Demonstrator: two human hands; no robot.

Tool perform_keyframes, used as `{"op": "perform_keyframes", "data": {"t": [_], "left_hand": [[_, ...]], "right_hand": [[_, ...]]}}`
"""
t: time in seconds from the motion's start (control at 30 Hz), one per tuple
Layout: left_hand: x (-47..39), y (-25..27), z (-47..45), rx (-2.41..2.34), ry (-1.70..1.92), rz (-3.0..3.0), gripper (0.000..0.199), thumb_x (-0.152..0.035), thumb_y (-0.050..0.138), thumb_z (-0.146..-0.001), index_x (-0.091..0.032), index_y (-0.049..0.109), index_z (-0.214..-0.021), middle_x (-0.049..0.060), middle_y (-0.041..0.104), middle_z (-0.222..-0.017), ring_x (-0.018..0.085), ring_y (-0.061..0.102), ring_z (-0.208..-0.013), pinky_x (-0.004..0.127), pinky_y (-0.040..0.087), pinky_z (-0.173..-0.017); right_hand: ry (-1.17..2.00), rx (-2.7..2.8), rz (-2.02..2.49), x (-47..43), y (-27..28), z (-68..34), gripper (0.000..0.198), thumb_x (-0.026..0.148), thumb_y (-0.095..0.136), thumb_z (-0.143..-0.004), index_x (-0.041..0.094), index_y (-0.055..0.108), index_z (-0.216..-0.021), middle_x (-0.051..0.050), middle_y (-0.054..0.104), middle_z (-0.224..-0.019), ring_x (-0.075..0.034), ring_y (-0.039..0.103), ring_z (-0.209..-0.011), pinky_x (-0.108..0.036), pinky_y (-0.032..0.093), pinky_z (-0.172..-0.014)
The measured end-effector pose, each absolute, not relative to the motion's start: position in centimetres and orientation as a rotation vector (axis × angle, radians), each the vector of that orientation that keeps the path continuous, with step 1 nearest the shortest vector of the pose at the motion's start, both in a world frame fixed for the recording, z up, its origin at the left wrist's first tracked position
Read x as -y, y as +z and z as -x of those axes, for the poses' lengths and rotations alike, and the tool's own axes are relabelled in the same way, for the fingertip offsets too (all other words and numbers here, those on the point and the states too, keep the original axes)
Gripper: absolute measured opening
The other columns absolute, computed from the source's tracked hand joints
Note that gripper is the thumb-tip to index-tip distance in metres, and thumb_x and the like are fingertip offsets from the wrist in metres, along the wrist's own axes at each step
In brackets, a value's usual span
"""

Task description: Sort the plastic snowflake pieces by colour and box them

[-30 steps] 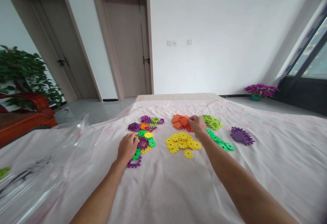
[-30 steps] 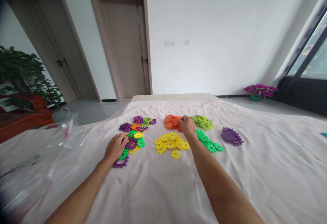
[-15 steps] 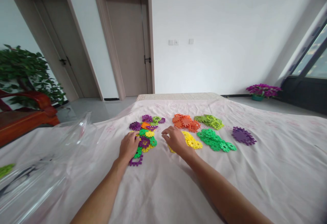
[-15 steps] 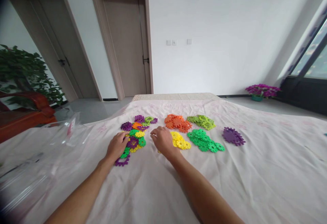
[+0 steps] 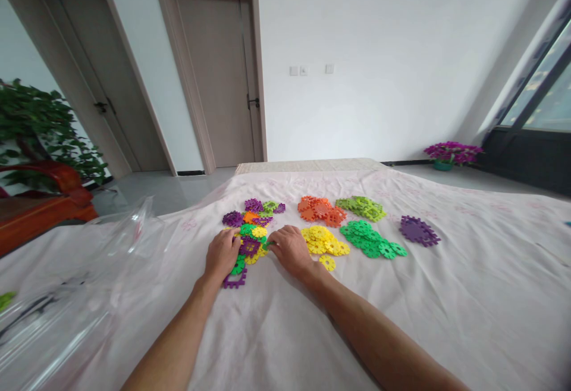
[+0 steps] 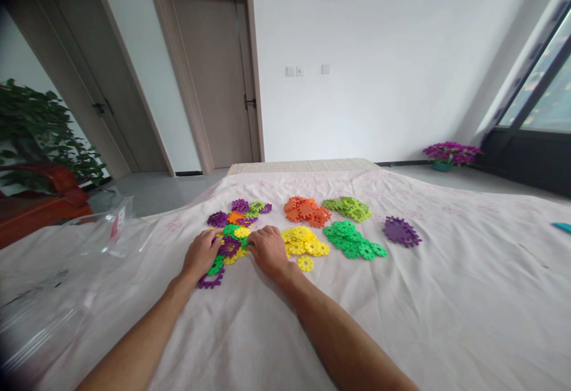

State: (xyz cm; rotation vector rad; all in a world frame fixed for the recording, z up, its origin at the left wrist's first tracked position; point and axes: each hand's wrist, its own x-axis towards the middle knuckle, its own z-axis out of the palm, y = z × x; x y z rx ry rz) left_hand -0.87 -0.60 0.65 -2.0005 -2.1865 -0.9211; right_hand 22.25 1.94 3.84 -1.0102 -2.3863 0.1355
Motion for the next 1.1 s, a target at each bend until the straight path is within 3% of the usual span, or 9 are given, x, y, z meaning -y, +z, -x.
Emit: {"op": "perform_keyframes", "data": {"t": [0.23,0.5,0.93,1.1], "left_hand": [[0.6,0.4,1.2,2.195,-0.92,2.035,0.036,-0.028,0.041,-0.094,-0.018,0.062,-0.121,0.008,0.064,-0.127,0.022,0.055,-0.121,0.036,0.04,-0.107],[0.6,0.3,1.2,2.18,-0.927,2.02,0.036,-0.028,0.041,-0.092,-0.018,0.063,-0.119,0.008,0.065,-0.125,0.021,0.057,-0.12,0.035,0.041,-0.106],[0.8,0.6,1.0,2.197,-0.952,2.025,0.035,-0.026,0.041,-0.093,-0.019,0.063,-0.118,0.008,0.065,-0.126,0.021,0.056,-0.12,0.035,0.04,-0.107],[0.7,0.6,0.9,2.2,-0.958,2.008,0.034,-0.026,0.042,-0.093,-0.019,0.064,-0.119,0.008,0.065,-0.126,0.021,0.057,-0.12,0.035,0.04,-0.106]], "right_hand": [[0.079,2.046,1.285,-5.1,6.9,-28.5,0.021,0.024,0.059,-0.089,0.021,0.07,-0.107,-0.004,0.072,-0.092,-0.019,0.06,-0.093,-0.027,0.039,-0.082],[0.14,1.729,1.927,-8.1,7.9,-40.1,0.031,0.027,0.054,-0.081,0.025,0.076,-0.102,-0.005,0.074,-0.092,-0.021,0.065,-0.088,-0.026,0.042,-0.07],[0.111,1.589,2.217,-8.2,5.7,-44.3,0.04,0.028,0.063,-0.071,0.03,0.077,-0.109,-0.01,0.069,-0.116,-0.033,0.058,-0.111,-0.039,0.046,-0.085],[-0.041,1.653,2.059,-8.5,6.2,-42.7,0.033,0.026,0.059,-0.078,0.026,0.077,-0.106,-0.011,0.069,-0.111,-0.029,0.059,-0.109,-0.036,0.044,-0.09]]}}
